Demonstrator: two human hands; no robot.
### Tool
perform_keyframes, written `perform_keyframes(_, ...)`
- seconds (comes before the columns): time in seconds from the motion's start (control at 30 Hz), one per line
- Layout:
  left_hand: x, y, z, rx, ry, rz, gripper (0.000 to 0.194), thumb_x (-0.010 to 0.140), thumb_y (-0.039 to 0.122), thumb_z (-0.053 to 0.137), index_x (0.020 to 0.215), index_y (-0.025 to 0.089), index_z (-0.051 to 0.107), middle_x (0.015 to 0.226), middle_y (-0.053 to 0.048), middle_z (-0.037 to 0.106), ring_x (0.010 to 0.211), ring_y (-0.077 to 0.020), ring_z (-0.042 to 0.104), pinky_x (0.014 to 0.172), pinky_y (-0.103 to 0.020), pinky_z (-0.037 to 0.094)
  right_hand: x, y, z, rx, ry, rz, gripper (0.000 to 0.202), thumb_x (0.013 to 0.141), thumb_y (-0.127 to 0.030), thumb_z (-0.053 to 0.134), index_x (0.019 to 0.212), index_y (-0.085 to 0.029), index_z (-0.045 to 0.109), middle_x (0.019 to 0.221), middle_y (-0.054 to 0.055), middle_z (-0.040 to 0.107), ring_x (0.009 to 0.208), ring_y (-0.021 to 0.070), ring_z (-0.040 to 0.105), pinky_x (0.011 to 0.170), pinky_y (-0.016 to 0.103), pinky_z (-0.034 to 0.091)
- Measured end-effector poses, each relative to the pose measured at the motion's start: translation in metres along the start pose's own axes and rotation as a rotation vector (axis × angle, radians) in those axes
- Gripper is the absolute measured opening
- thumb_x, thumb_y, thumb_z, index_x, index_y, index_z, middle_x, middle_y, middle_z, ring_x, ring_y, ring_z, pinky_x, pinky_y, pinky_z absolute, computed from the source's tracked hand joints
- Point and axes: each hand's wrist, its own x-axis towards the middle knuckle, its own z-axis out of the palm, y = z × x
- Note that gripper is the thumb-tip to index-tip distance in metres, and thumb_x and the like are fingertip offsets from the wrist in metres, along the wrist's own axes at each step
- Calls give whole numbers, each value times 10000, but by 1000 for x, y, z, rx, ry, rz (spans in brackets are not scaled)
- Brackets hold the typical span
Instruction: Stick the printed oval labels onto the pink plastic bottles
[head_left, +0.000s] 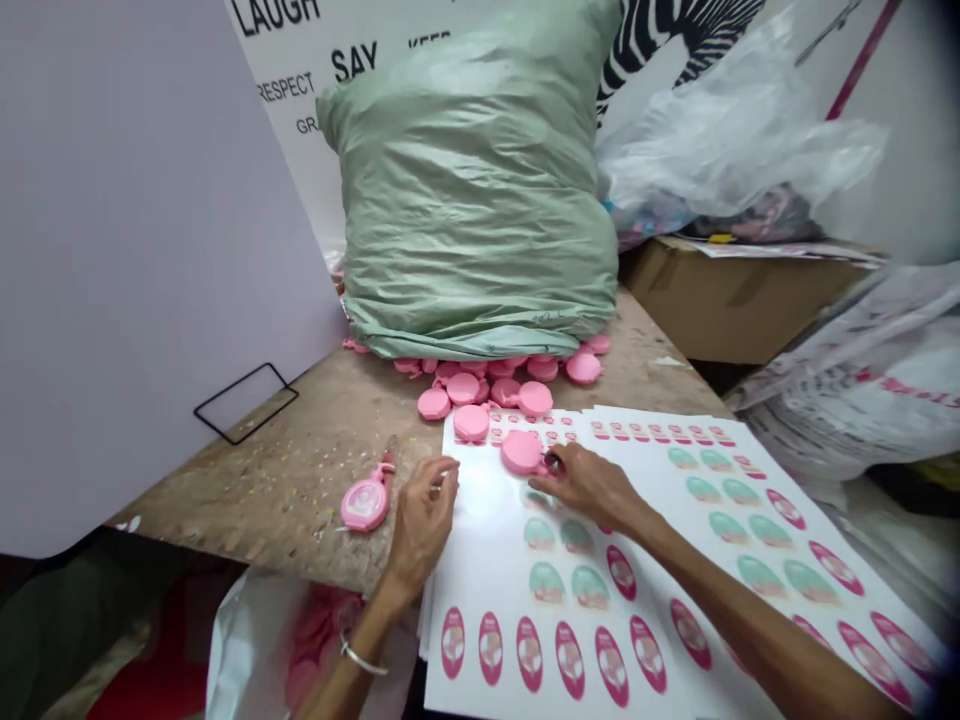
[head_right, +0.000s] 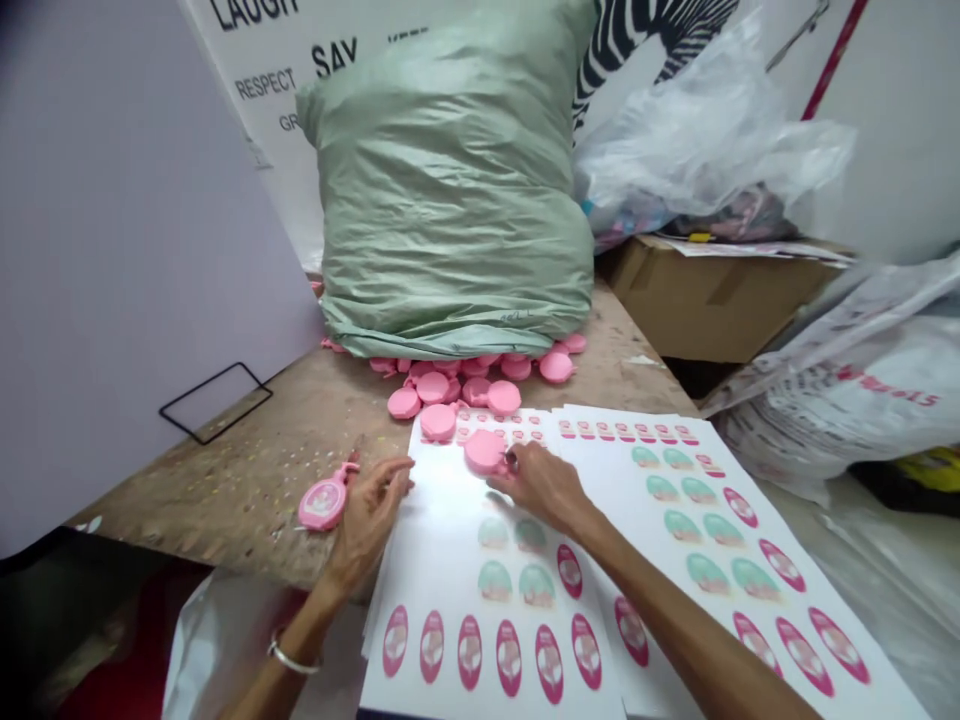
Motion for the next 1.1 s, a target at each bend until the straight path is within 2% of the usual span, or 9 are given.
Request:
perform_keyframes(0.13,-31,-1,2,-60,-2,-68,239,880,311,495,977,165,658,1045,-109,634,755,-168,647,666,-281,528,-27,-12,-6,-21,27,-26,245,897,-373,461,886,-173,601,951,102,630,791,204,591,587,282,341)
perform_keyframes(0.23,-39,15,-8,59,-46,55,369,778,274,640,1138,192,639,1236,-130,584,1085,-258,583,904,-375,489,-41,-25,-34,44,-85,-240,212,868,-356,498,872,-185,623,868,53,622,726,166,558,613,276,353)
perform_keyframes(0.33,-42,37,-15,55,-306,130,647,652,225,752,1275,233,579,1377,-106,511,1285,-310,433,1083,-446,328,-48,-43,-62,249,-373,-468,155,830,-304,531,817,-192,638,747,5,608,658,130,524,611,254,369)
perform_keyframes(0.47,-51,44,-16,-176,-603,-155,359,743,303,687,1074,165,694,966,-82,709,881,-242,659,803,-344,524,-54,-54,-74,407,-459,-443,234,868,-356,494,874,-190,660,744,0,625,650,128,537,600,248,403)
perform_keyframes(0.6,-66,20,-29,-450,-202,-519,407,700,393,736,973,98,674,847,-100,718,718,-207,683,695,-301,553,-94,-38,-44,178,-79,-205,512,825,-534,554,1208,-196,579,1106,105,640,944,249,608,781,360,482)
perform_keyframes(0.7,-75,4,-43,-616,-19,-627,432,717,437,719,962,89,643,854,-125,719,705,-210,692,696,-319,574,-147,-30,-2,44,-100,-358,844,684,-479,719,1404,-186,389,1200,153,591,1014,300,593,806,412,514)
perform_keyframes(0.8,-77,-1,-48,-718,30,-680,418,718,405,728,981,95,633,865,-128,719,705,-207,696,671,-313,586,-185,-30,29,-86,-6,-437,553,762,-222,617,1298,-190,485,1099,138,631,945,284,617,776,424,526)
perform_keyframes(0.97,-70,-1,-46,-806,127,-642,413,683,332,763,999,110,616,876,-88,715,734,-194,696,701,-324,601,-184,-33,16,-61,-46,-462,296,853,-72,376,1011,-198,593,890,79,635,747,182,608,626,298,496)
perform_keyframes(1.1,-73,2,-46,-810,152,-630,412,676,312,773,995,106,615,872,-76,706,738,-184,690,699,-316,605,-169,-34,-7,-125,116,-505,220,874,-95,381,811,-178,574,732,56,571,647,174,543,569,295,423)
